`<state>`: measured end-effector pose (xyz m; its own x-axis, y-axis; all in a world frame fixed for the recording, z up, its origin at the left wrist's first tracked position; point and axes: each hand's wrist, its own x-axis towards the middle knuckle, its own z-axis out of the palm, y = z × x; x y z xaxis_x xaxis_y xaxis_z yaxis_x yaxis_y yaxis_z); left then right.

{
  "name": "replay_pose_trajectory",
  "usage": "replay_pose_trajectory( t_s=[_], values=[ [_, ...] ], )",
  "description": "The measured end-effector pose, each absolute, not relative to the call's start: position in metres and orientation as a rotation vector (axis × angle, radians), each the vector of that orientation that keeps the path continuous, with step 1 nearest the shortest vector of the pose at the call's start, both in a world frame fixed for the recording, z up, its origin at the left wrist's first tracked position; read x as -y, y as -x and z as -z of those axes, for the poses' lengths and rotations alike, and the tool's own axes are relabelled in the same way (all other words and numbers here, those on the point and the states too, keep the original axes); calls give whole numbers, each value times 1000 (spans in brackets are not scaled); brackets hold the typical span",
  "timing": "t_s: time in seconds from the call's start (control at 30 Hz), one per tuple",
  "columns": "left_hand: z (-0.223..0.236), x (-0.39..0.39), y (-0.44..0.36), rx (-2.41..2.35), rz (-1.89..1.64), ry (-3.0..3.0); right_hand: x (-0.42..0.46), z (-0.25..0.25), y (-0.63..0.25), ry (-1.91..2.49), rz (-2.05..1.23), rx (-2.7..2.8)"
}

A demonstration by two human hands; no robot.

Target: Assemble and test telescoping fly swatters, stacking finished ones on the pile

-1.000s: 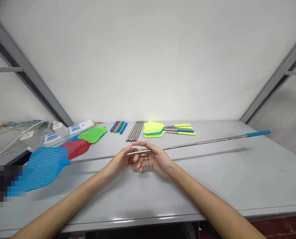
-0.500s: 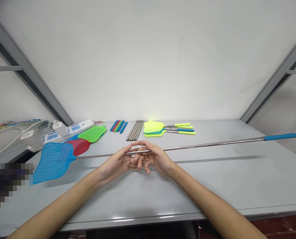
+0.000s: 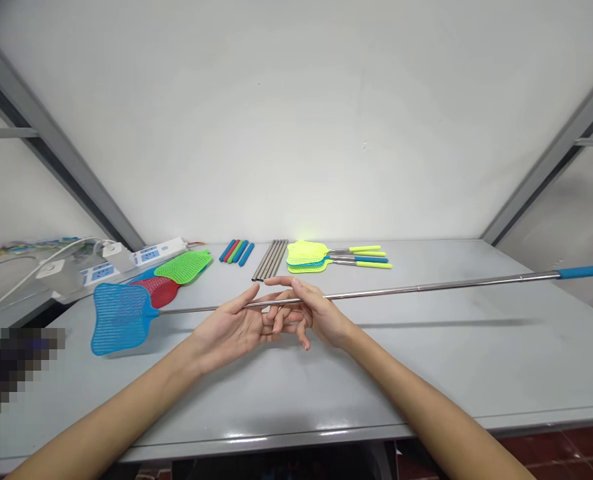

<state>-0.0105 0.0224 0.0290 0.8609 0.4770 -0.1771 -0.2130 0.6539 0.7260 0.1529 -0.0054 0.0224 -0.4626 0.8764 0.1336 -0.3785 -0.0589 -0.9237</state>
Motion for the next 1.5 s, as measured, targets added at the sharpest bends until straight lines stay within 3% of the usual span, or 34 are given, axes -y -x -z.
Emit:
replay_pose_trajectory(
  t_s=[0.7,1.2,1.5],
  values=[
    [-24,-29,12,-435,-434,-535,1,-23,-160,712,-1530,1214],
    [-34,-49,28,-635,-893,-765,-3,-26,-171,774,-1437,1064],
    [-41,-33,24,-547,-526,-1130,-2,-22,-162,701,-1539,1008]
  ],
)
